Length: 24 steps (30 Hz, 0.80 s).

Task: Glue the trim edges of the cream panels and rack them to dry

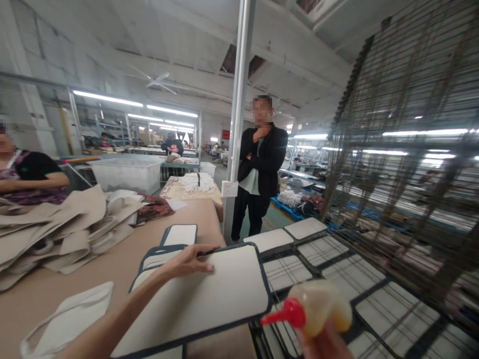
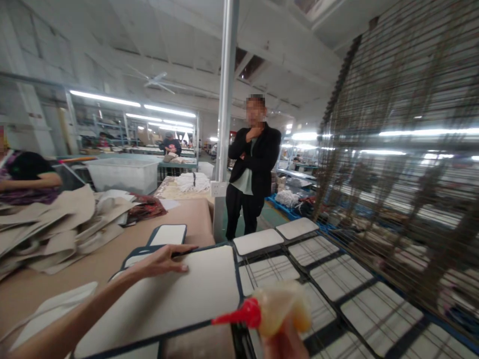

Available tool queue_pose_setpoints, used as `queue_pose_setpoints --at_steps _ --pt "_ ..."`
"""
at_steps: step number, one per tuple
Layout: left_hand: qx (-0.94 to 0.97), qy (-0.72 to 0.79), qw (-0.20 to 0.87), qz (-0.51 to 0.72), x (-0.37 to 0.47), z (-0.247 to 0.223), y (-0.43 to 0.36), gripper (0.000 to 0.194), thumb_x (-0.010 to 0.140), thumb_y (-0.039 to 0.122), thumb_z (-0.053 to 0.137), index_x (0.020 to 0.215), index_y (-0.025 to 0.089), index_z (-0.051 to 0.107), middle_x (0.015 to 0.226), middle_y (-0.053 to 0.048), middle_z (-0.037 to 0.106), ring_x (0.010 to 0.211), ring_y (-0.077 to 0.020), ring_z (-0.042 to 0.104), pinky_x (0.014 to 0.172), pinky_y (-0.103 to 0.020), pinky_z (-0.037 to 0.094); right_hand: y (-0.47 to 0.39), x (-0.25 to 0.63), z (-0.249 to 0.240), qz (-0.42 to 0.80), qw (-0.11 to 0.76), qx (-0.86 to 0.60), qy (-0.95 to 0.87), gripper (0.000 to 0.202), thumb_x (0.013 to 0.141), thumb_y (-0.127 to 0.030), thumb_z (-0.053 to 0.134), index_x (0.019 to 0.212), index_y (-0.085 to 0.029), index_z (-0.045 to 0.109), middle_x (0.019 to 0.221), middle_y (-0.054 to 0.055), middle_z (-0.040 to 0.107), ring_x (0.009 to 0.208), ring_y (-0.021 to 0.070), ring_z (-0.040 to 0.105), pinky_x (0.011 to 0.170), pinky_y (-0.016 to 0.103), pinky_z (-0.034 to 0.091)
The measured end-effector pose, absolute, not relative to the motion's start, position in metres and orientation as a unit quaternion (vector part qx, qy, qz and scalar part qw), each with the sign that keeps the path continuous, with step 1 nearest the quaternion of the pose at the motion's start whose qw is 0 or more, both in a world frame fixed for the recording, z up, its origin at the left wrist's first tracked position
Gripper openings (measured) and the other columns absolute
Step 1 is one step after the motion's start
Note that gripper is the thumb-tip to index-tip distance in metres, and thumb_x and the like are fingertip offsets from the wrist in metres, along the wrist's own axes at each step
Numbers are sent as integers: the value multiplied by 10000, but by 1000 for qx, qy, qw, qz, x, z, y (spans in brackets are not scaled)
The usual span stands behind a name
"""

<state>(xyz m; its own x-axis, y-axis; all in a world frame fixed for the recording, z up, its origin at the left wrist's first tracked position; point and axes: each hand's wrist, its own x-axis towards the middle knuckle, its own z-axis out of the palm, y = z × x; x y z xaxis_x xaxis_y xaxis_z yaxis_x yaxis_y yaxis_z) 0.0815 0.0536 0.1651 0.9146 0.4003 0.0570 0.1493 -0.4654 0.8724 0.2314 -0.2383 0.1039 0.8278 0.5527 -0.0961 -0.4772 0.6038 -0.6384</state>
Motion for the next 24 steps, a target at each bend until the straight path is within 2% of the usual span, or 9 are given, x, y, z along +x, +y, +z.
queue_pose_setpoints --at_steps 1,3,5,9,12,19,24 --pt "843 156 503 109 76 168 52 586 619 329 728 1178 194 618 1182 -43 642 1103 -279 565 941 -316 405 -240 239 120 264 897 -355 -6 410 540 -519 787 850 -273 682 871 8 700 886 209 633 932 373 454" --pt "839 150 518 73 66 176 49 569 622 336 727 1168 211 626 1113 -21 678 1035 -272 602 874 -295 448 -240 252 152 164 914 -371 -6 534 407 -435 855 878 -255 678 885 -6 694 904 196 618 1015 364 360" --pt "836 140 529 46 59 184 45 549 601 325 740 1132 217 651 1052 -7 701 983 -273 621 831 -283 465 -237 262 176 104 916 -383 -59 570 359 -378 874 877 -248 675 878 -17 690 880 184 613 1020 372 347" --pt "826 111 552 13 47 199 38 500 573 306 754 1062 220 694 985 -1 718 916 -270 639 786 -271 479 -233 270 191 76 895 -407 -168 520 400 -300 871 878 -247 673 779 -28 680 781 147 621 816 280 495" --pt "823 106 558 -1 39 209 32 445 607 314 735 1038 210 705 1006 -8 710 932 -269 634 784 -267 480 -234 270 190 86 886 -413 -192 499 419 -265 867 878 -244 672 744 -29 672 709 130 620 724 243 523" --pt "819 103 564 -19 28 219 22 456 614 339 734 1046 197 700 982 -20 707 937 -283 623 789 -295 489 -238 268 183 92 880 -415 -212 516 444 -262 852 922 -228 661 772 -6 677 720 153 626 696 263 532" --pt "798 96 595 -15 28 214 25 456 618 328 731 1047 177 699 986 -46 704 940 -295 620 808 -327 494 -242 266 177 98 871 -427 -220 589 464 -298 840 1014 -241 637 809 17 682 817 189 626 799 337 510"
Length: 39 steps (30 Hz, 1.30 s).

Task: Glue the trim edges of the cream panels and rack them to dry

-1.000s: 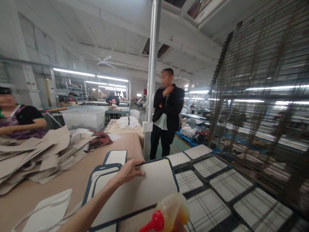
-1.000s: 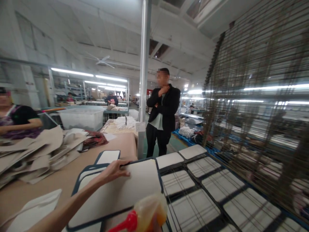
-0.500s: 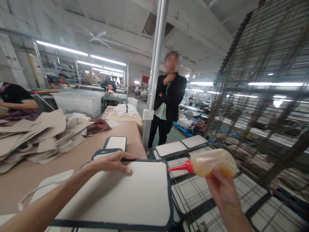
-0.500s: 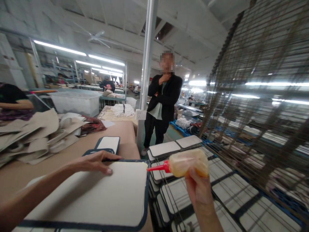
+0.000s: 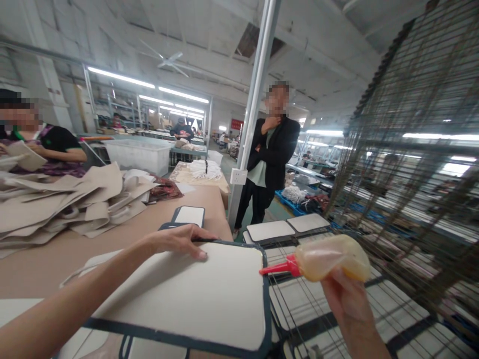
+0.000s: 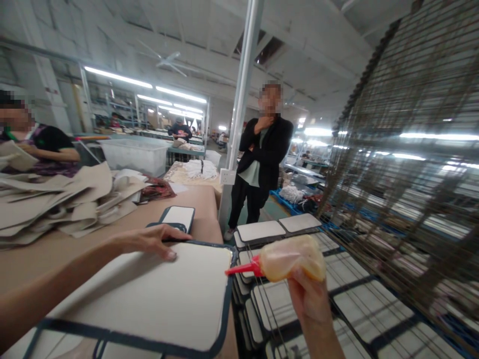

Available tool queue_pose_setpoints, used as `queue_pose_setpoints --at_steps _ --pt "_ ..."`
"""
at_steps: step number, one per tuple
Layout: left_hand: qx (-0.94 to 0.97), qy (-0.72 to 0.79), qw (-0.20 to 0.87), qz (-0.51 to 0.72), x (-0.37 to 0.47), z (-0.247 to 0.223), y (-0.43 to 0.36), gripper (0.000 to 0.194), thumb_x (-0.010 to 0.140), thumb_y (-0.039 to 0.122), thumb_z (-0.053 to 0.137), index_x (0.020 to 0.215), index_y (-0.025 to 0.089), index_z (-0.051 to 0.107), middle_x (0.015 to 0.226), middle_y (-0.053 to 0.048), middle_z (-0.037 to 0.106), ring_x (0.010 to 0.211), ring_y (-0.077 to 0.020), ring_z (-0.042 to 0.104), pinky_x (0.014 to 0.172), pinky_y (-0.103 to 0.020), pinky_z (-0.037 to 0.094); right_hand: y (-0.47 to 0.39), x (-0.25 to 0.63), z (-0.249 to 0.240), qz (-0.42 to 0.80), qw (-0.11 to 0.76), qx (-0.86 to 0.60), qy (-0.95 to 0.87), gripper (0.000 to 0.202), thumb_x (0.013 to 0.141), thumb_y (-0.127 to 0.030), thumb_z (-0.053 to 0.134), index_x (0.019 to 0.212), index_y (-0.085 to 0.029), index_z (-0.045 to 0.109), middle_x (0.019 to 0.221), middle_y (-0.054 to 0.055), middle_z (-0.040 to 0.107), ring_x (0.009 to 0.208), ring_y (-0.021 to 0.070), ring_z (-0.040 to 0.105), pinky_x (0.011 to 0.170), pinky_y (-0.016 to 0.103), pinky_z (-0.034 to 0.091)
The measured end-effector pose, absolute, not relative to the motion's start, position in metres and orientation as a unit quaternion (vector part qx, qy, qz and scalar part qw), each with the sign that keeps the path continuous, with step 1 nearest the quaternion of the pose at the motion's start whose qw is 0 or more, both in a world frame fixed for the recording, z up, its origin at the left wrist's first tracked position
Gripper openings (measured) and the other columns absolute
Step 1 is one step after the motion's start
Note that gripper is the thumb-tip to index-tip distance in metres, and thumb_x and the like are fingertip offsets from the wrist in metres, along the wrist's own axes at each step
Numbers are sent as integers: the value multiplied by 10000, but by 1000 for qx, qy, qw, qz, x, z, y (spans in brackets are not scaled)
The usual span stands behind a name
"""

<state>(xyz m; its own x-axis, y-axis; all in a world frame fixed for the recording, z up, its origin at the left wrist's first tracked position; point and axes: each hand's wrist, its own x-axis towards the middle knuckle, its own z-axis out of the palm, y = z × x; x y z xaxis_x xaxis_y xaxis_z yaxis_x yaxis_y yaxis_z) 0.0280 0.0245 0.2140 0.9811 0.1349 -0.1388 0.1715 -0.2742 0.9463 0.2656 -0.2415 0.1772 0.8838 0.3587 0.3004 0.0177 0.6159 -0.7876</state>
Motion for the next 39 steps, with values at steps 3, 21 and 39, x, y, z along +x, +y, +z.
queue_pose_setpoints --at_steps 3,21,39 --pt "783 117 611 -4 28 213 24 487 579 324 755 1039 170 703 955 -60 712 916 -313 628 786 -354 505 -244 264 178 102 873 -427 -211 614 437 -323 843 1013 -254 642 809 24 683 836 224 627 851 429 488" --pt "764 111 634 -38 24 220 21 458 612 329 742 1038 167 694 980 -54 706 892 -268 638 774 -295 504 -256 248 185 132 841 -488 -190 777 313 -362 827 1050 -234 617 928 85 667 1003 360 571 884 569 444" --pt "738 106 666 -24 16 214 28 536 692 255 701 1192 92 595 1018 -88 695 772 -214 640 646 -240 478 -258 235 186 167 834 -487 -200 688 384 -267 750 1059 -253 617 996 77 664 1034 357 564 885 534 461"
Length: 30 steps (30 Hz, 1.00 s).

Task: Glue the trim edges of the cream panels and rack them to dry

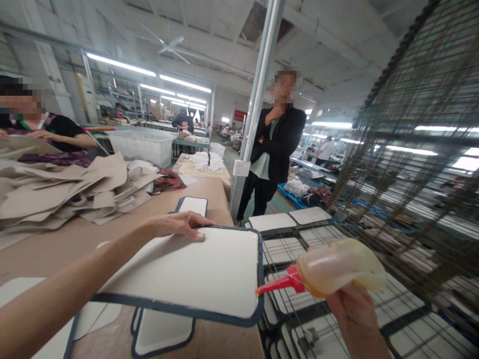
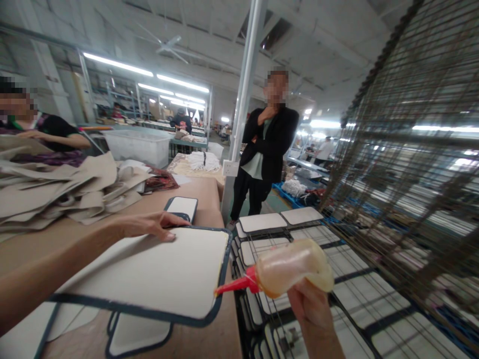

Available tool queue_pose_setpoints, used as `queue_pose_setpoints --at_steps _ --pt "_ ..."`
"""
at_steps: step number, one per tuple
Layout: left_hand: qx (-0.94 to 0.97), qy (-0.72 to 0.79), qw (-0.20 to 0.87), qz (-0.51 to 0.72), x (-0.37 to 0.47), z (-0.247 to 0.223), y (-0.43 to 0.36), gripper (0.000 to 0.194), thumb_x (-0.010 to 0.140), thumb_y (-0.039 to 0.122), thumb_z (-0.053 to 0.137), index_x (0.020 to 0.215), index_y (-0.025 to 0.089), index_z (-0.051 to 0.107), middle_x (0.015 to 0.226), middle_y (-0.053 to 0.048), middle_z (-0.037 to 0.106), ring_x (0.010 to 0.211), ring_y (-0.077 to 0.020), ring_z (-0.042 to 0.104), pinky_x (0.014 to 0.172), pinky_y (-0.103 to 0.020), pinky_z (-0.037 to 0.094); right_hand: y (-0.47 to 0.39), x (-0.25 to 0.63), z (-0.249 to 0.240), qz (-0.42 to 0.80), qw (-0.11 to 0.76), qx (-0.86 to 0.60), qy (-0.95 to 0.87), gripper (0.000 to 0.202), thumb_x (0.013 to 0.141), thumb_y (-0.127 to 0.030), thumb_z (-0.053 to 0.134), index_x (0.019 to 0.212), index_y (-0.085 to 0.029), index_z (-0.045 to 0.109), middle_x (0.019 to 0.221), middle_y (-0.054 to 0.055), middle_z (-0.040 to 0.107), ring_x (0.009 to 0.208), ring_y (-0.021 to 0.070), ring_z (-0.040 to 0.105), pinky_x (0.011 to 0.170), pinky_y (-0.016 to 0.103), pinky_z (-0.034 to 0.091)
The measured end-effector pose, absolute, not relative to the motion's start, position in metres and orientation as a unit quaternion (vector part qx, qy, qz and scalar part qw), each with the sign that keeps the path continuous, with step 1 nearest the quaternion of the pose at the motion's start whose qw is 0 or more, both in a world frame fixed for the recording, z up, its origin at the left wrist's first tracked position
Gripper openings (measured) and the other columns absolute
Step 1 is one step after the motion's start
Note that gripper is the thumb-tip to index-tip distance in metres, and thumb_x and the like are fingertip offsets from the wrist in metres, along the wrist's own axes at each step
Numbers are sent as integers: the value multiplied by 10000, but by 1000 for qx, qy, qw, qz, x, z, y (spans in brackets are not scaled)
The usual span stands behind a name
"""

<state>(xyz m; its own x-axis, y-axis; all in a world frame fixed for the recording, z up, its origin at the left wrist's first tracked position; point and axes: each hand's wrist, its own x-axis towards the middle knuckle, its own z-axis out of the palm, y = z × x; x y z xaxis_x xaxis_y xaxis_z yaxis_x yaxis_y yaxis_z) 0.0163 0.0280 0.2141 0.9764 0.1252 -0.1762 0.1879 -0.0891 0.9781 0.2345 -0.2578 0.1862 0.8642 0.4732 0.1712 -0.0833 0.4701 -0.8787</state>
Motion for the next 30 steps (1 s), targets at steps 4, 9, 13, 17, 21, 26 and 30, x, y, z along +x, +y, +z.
queue_pose_setpoints --at_steps 4,9,13,17,21,26,30 --pt "743 97 662 -28 14 213 29 502 728 245 666 1206 113 586 1000 -70 698 795 -219 639 663 -250 479 -258 237 180 163 836 -478 -212 682 416 -279 748 1084 -255 610 1011 77 664 1057 352 556 905 530 446" --pt "752 114 649 -17 12 211 34 460 704 279 692 1150 180 639 968 -40 708 851 -228 639 705 -248 487 -266 242 166 183 834 -478 -209 643 471 -288 760 1095 -254 609 979 73 676 1012 327 587 896 498 466" --pt "754 120 646 -14 11 207 39 456 698 312 698 1139 207 647 959 -37 708 826 -237 645 662 -247 494 -266 240 167 169 833 -490 -194 681 439 -302 779 1096 -263 605 957 67 677 958 323 610 839 492 505" --pt "747 132 652 7 8 199 45 469 690 320 707 1141 207 645 971 -42 707 833 -232 646 656 -235 498 -261 236 170 132 854 -480 -151 754 358 -329 803 1084 -266 607 949 69 674 903 334 623 728 479 554" --pt "719 140 681 9 5 192 45 515 711 305 694 1208 219 593 1022 -49 700 800 -211 658 670 -238 507 -261 231 165 106 872 -456 -144 761 368 -244 800 1101 -272 595 948 40 675 926 294 619 668 363 576" --pt "686 168 706 54 4 185 39 546 705 296 704 1229 231 570 1051 -42 695 833 -206 661 683 -233 511 -261 224 156 50 884 -445 -135 664 418 -207 799 1055 -254 619 929 3 680 921 230 617 570 206 549" --pt "658 180 724 98 6 169 37 579 699 303 713 1249 236 550 1013 -44 705 833 -207 661 701 -257 515 -255 222 154 21 886 -430 -172 546 542 -268 801 1054 -260 611 911 -24 675 907 171 612 644 185 534"
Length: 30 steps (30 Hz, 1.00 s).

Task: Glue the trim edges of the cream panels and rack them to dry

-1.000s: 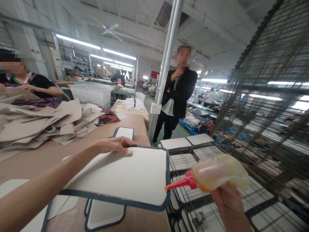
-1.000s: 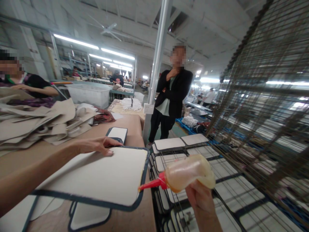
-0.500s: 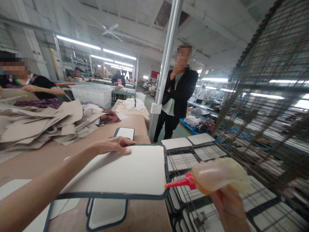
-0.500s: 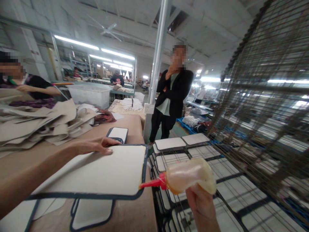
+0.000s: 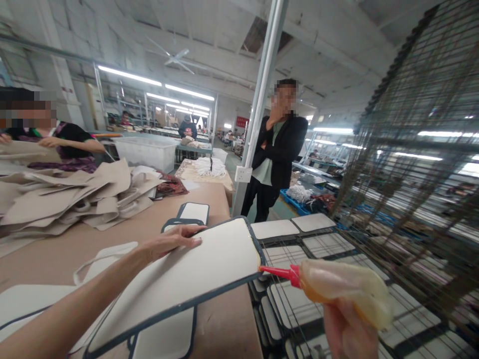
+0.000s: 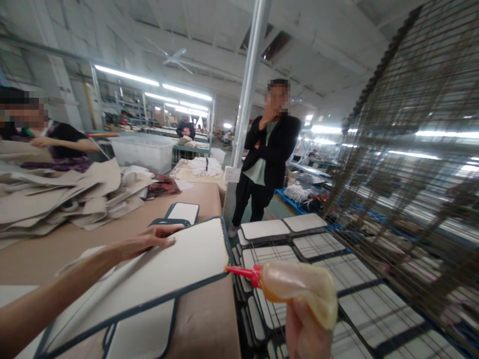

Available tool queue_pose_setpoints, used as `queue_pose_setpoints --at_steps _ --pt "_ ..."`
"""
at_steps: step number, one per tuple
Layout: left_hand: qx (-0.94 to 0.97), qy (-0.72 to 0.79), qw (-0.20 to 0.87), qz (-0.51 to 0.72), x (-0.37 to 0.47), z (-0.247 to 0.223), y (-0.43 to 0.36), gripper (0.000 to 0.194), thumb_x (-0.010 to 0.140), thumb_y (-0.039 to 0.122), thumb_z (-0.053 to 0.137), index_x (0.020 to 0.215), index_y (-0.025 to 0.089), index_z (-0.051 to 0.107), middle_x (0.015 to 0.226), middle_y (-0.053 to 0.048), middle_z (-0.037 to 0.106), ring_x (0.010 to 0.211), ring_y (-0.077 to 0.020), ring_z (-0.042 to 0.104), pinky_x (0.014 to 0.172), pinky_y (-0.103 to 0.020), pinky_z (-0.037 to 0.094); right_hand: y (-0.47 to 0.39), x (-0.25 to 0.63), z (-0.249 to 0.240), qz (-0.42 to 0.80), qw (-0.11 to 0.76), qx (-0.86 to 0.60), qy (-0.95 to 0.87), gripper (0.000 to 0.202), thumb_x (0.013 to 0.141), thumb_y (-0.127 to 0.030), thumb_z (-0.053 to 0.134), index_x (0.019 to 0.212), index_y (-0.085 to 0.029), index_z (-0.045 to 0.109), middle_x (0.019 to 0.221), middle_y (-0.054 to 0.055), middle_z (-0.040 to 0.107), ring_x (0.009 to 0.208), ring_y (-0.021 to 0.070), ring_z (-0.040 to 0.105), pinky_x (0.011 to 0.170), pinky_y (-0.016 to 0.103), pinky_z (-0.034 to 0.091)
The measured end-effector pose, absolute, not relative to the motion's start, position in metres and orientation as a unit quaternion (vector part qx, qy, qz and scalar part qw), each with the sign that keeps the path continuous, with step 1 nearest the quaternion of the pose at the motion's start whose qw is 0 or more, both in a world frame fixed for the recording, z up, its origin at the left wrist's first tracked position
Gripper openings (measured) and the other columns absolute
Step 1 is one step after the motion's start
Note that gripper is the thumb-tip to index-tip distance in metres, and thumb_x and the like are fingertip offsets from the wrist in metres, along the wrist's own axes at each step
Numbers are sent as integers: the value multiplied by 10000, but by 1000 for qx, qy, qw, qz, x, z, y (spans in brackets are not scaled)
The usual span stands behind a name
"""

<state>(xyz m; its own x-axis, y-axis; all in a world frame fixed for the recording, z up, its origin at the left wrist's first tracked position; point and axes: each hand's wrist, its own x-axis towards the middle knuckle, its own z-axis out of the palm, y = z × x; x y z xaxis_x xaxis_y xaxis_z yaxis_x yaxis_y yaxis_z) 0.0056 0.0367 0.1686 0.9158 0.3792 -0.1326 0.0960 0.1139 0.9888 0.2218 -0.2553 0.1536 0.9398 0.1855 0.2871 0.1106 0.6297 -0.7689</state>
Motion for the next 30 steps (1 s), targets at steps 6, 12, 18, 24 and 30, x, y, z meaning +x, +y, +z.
queue_pose_setpoints --at_steps 6,12,18,24,30 --pt "635 189 735 144 12 139 32 586 696 341 716 1248 233 553 942 -45 717 773 -204 663 669 -259 507 -244 219 156 -9 898 -394 -194 387 612 -213 774 969 -236 629 886 -67 657 851 106 596 772 155 484" --pt "588 202 763 175 17 137 14 669 647 357 756 1256 181 544 955 -72 715 790 -210 657 663 -261 503 -238 216 154 -3 903 -393 -174 318 578 -218 804 855 -259 653 838 -73 626 804 104 568 800 169 478" --pt "554 239 773 196 21 125 11 691 631 367 771 1257 183 541 986 -75 715 808 -193 661 676 -243 512 -236 216 149 24 898 -398 -183 272 627 -229 774 857 -281 639 1018 -52 622 979 161 554 977 320 400" --pt "557 231 772 203 22 110 13 606 694 369 728 1250 207 547 1022 -64 709 831 -184 662 686 -236 512 -231 213 150 5 895 -411 -176 309 609 -224 775 877 -271 628 976 -41 642 893 148 578 872 264 463" --pt "546 234 774 217 23 105 10 630 689 391 728 1260 205 538 1009 -69 714 809 -192 670 687 -252 519 -230 219 137 4 864 -447 -233 185 694 -216 718 827 -289 613 788 -58 641 839 154 592 716 247 491"
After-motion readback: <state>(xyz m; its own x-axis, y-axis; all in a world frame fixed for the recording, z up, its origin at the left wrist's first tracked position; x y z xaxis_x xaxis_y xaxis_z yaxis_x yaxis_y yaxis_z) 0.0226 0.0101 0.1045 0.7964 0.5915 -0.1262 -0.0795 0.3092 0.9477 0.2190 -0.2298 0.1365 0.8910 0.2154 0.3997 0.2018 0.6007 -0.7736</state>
